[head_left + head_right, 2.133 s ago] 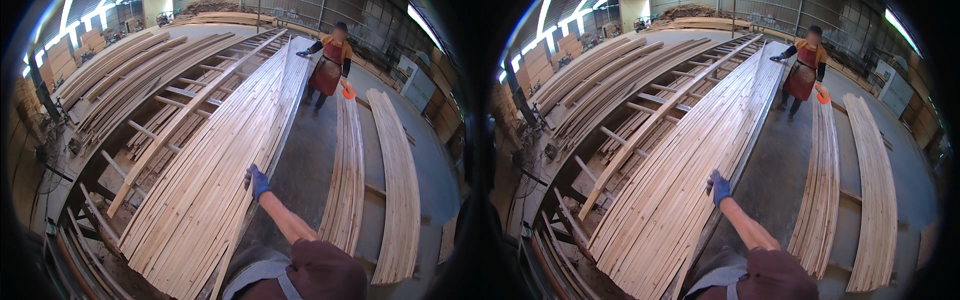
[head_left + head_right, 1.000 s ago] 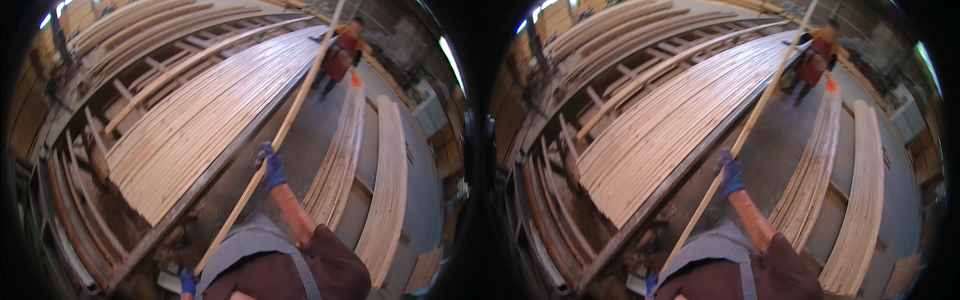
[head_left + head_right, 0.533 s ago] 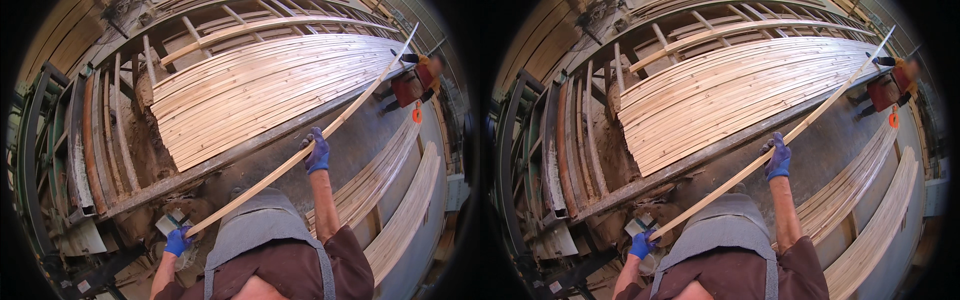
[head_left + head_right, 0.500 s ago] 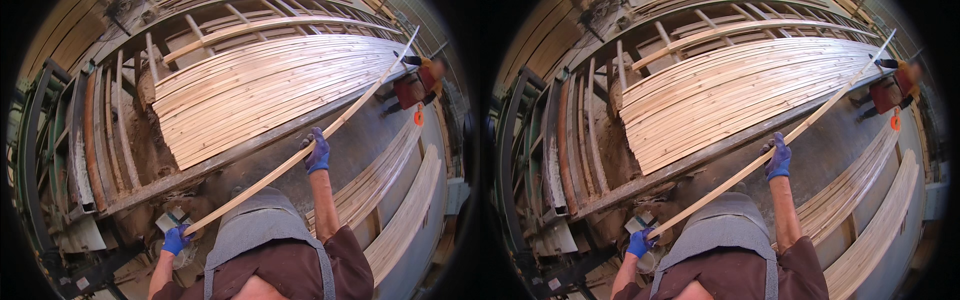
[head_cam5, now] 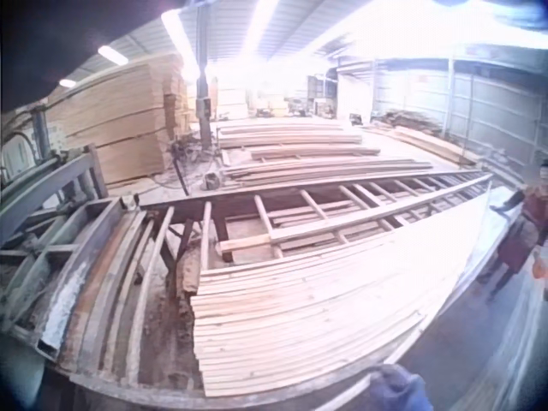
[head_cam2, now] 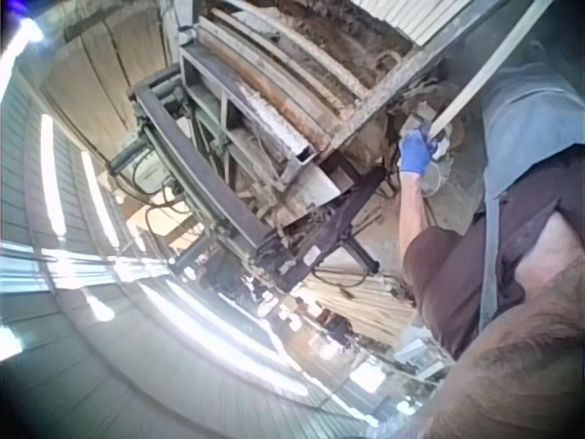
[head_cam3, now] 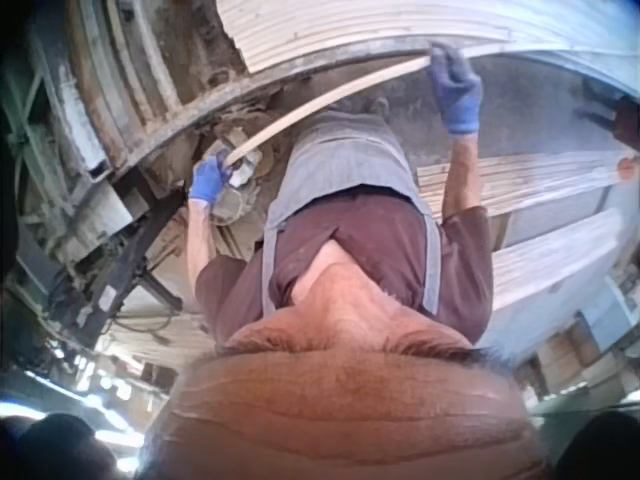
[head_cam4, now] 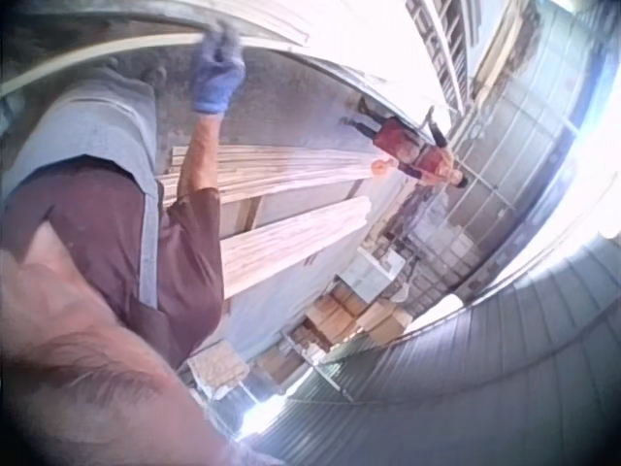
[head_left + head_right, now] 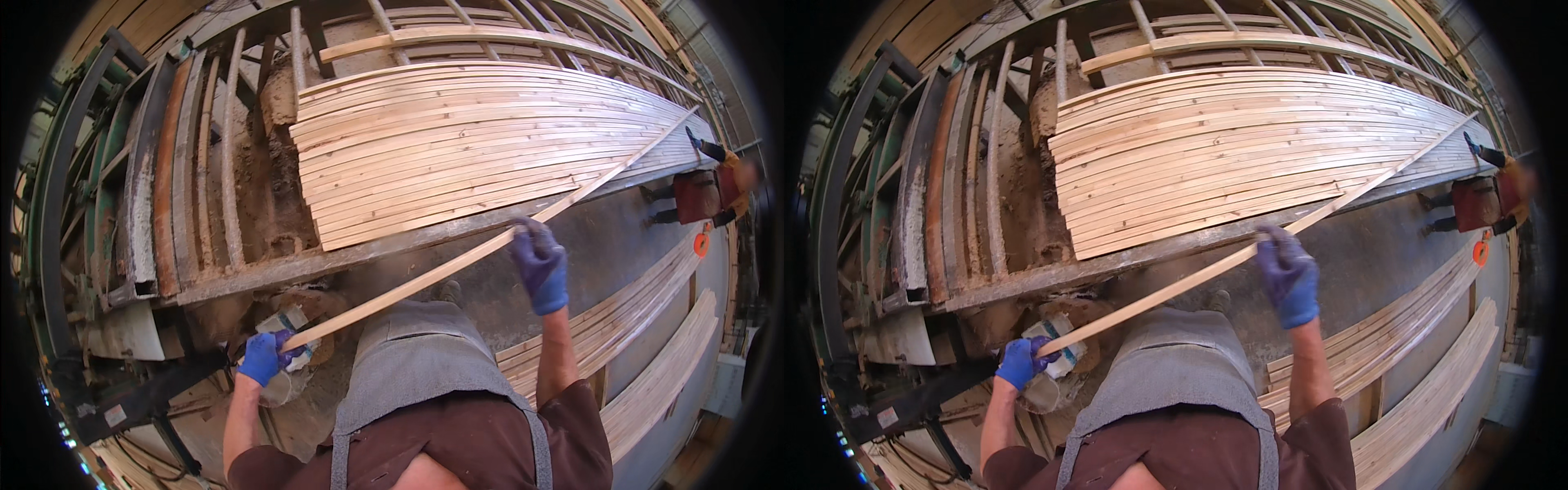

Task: The person picks up long wooden planks from a pile on the floor and places them onto a metal rack. They repeat this process, stacking the planks one by one to build a neat pile on the rack.

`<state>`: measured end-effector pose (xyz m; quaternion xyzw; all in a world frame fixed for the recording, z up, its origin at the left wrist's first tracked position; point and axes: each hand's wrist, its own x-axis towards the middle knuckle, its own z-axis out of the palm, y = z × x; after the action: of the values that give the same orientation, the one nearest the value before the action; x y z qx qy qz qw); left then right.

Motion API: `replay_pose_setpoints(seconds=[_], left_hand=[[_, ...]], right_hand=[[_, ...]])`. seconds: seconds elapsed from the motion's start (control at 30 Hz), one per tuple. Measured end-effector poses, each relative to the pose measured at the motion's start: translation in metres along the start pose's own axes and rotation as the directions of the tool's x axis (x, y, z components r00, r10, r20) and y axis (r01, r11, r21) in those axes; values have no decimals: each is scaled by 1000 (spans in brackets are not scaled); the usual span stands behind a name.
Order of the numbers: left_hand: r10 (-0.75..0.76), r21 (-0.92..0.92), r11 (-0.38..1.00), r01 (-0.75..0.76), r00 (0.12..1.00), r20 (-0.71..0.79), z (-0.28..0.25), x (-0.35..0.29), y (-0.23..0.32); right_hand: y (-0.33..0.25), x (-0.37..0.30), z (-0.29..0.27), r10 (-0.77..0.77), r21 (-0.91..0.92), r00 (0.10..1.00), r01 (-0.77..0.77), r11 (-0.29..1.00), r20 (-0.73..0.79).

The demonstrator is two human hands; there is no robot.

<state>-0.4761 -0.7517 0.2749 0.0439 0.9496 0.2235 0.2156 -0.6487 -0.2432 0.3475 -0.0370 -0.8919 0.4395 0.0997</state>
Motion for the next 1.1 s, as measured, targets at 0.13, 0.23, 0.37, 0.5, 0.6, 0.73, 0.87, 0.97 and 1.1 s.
replay_pose_setpoints(seconds=[0.13, 0.23, 0.37, 0.5, 0.6, 0.73, 0.87, 0.97, 1.1], left_hand=[[9, 37, 999, -9, 1000, -2, 2, 11, 9], [90, 89, 992, -85, 994, -58, 9, 12, 0], [110, -50, 992, -117, 985, -130, 46, 7, -17], [89, 197, 977, -84, 996, -18, 9, 0, -3], [-69, 21, 997, 70, 998, -6, 1, 0, 6], [-9, 88, 996, 8, 1000, 11, -13, 6, 19], [13, 135, 991, -11, 1000, -14, -8, 0, 4], [-21, 113, 993, 20, 1000, 5, -11, 1, -6], [-54, 95, 994, 54, 999, -7, -34, 12, -7]], right_hand=[[-63, 2, 72, -295, -218, 835, 431, 876, 465], [-45, 0, 110, -237, -407, 768, 542, 735, 595], [-48, -6, 116, -387, -282, 801, 543, 791, 457], [-43, 1, 120, -248, -320, 794, 479, 817, 556], [-36, 1, 122, -350, -252, 829, 486, 837, 436], [-37, -2, 111, -262, -223, 857, 389, 894, 443], [-40, -10, 81, -409, -142, 888, 442, 886, 212], [-18, -8, 39, -366, -151, 929, 354, 923, -62], [46, 4, -7, -88, -7, 862, 98, 995, -499]])
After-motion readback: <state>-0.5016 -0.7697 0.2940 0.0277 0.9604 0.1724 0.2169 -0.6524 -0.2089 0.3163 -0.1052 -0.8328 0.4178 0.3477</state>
